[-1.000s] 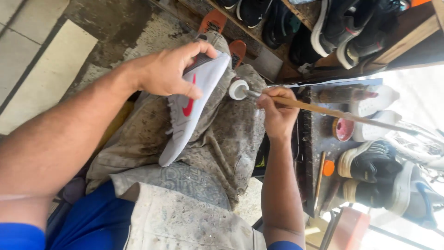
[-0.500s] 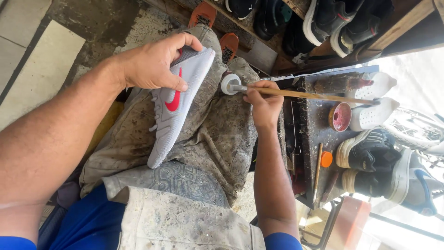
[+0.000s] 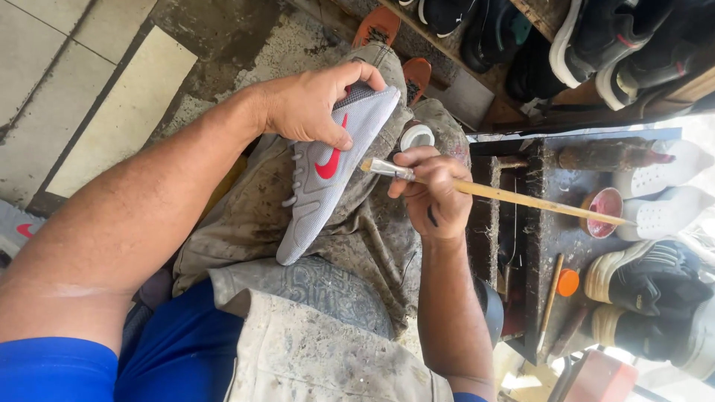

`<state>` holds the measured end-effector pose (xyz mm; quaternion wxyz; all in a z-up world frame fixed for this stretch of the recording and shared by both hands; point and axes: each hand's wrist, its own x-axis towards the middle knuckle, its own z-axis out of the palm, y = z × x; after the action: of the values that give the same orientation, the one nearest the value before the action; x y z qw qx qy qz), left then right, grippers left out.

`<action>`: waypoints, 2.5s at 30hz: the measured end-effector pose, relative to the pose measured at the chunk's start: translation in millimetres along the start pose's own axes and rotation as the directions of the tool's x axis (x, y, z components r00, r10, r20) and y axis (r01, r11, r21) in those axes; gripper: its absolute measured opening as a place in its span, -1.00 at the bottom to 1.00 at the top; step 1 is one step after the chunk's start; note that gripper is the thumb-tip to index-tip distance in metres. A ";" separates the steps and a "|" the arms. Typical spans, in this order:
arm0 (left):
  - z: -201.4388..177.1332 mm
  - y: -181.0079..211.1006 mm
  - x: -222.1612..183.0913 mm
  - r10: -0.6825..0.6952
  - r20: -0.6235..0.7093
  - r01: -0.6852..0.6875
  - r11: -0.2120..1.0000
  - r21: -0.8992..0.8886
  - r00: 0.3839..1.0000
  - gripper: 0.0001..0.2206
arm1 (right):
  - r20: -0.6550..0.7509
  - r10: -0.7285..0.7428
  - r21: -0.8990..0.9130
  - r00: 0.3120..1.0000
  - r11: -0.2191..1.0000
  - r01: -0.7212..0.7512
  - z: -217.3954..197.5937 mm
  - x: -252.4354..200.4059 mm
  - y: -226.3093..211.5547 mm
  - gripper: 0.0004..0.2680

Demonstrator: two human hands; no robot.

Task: Applying adhesive to the sole of a sneaker using a brush at a repair bench

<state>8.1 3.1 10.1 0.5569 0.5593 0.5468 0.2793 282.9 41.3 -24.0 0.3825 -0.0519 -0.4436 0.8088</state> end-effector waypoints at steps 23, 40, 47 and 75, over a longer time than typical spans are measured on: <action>-4.5 12.1 0.3 -0.006 0.030 -0.001 0.976 0.219 1.000 -0.20 | -0.452 -0.279 -0.600 0.847 0.798 -0.058 22.3 33.7 3.1 -0.87; -4.5 17.2 -2.0 0.024 0.045 -0.034 0.970 0.240 0.999 -0.24 | -0.047 -0.244 -0.736 0.969 0.664 0.132 38.0 31.2 -2.3 -0.92; -3.8 13.1 1.3 0.045 0.050 -0.055 0.972 0.227 0.998 -0.22 | -0.019 -0.233 -0.740 0.972 0.657 0.143 30.6 37.6 -10.1 -0.93; 0.4 9.5 3.6 0.015 0.049 -0.025 0.976 0.216 0.999 -0.20 | -0.233 -0.184 -0.673 0.955 0.739 -0.022 18.5 56.6 -12.1 -0.88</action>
<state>12.2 8.4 17.8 0.5026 0.6284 0.5551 0.2104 242.2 70.2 10.7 0.4332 -0.2815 -0.6459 0.5620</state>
